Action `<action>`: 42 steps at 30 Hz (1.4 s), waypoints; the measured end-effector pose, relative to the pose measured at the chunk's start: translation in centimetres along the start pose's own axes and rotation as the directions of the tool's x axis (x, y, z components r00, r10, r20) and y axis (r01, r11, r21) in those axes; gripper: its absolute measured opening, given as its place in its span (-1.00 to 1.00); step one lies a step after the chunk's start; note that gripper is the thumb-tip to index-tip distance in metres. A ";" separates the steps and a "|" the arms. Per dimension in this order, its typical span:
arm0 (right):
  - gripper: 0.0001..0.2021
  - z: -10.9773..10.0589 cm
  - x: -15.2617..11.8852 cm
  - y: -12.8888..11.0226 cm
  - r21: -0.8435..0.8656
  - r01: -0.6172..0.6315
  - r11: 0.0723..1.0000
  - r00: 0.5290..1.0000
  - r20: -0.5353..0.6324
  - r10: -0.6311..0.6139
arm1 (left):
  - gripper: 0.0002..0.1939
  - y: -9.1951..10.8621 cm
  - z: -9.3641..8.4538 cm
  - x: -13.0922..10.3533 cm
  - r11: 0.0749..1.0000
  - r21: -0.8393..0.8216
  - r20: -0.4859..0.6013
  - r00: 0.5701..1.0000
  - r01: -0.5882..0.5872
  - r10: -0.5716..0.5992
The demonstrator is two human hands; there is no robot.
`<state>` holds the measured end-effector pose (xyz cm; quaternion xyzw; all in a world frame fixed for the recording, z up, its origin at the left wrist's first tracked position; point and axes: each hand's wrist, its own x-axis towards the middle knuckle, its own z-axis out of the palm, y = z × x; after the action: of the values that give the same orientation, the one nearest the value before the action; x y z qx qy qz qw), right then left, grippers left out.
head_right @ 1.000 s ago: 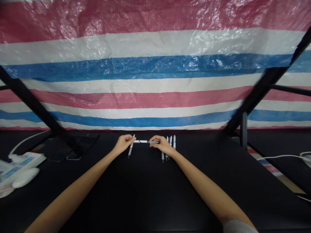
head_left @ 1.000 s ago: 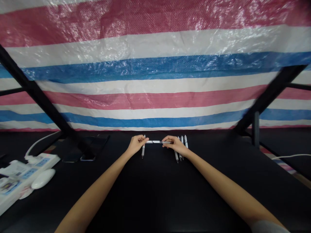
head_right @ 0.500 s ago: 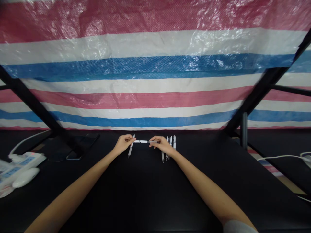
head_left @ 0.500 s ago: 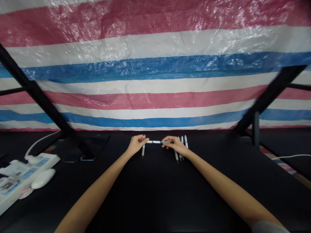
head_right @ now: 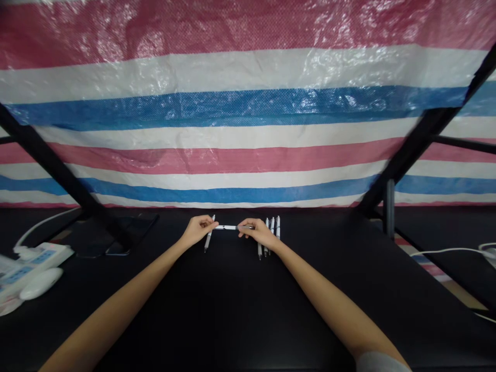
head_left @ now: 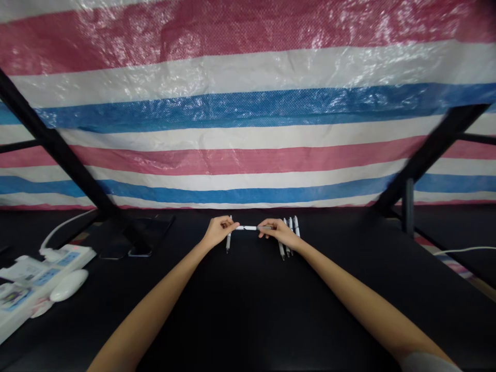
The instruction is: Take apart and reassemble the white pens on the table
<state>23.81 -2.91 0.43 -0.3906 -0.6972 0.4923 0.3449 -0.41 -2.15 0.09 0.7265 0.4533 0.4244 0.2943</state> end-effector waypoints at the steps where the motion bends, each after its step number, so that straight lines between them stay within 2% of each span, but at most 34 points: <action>1: -0.68 0.0 0.0 0.0 -0.003 0.000 1.000 1.000 0.003 0.000 | -0.70 0.1 0.0 0.0 1.000 0.002 0.002 1.000 -0.001 0.001; 6: -0.67 0.0 -0.1 -0.2 -0.008 0.014 1.000 1.000 0.022 -0.014 | -0.70 0.3 -0.1 -0.1 1.000 0.014 0.008 1.000 0.006 -0.006; 11: -0.58 0.0 -0.1 -0.1 -0.094 0.056 0.994 0.998 0.037 -0.052 | -0.70 0.3 0.0 0.0 1.000 0.013 0.015 1.000 0.007 -0.008; 19: -0.46 0.1 0.0 -0.1 -0.185 0.026 0.982 1.000 0.022 -0.022 | -0.70 0.3 0.1 -0.1 1.000 -0.017 0.008 1.000 -0.005 0.005; 24: -0.48 0.2 0.0 -0.1 -0.166 -0.014 0.986 0.999 0.039 0.020 | -0.70 -0.1 0.1 0.0 0.999 -0.036 0.008 1.000 -0.018 0.018; 27: -0.47 0.2 0.0 -0.2 -0.174 -0.001 0.985 1.000 0.023 0.005 | -0.70 -0.2 0.1 0.1 1.000 -0.019 0.002 1.000 -0.017 0.017; 31: -0.65 0.3 -0.1 -0.2 -0.119 0.026 0.993 1.000 -0.003 -0.026 | -0.68 -0.1 0.1 0.1 1.000 0.001 -0.031 0.999 -0.006 0.006; 34: -0.65 0.4 -0.2 -0.2 -0.082 0.016 0.996 1.000 0.006 -0.016 | -0.67 -0.1 0.1 0.1 1.000 -0.002 -0.035 0.999 0.004 -0.004; 38: -0.69 0.4 -0.2 0.0 -0.099 0.033 0.995 0.999 0.026 -0.030 | -0.68 -0.1 0.0 0.1 1.000 0.000 -0.024 1.000 0.003 -0.003; 42: -0.65 0.2 0.0 0.2 -0.166 0.061 0.984 0.997 0.053 -0.053 | -0.69 0.0 0.0 0.0 1.000 0.001 -0.015 1.000 0.005 -0.005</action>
<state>23.65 -2.98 0.22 -0.3862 -0.7551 0.4311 0.3080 -0.37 -2.13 0.14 0.7223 0.4576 0.4289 0.2914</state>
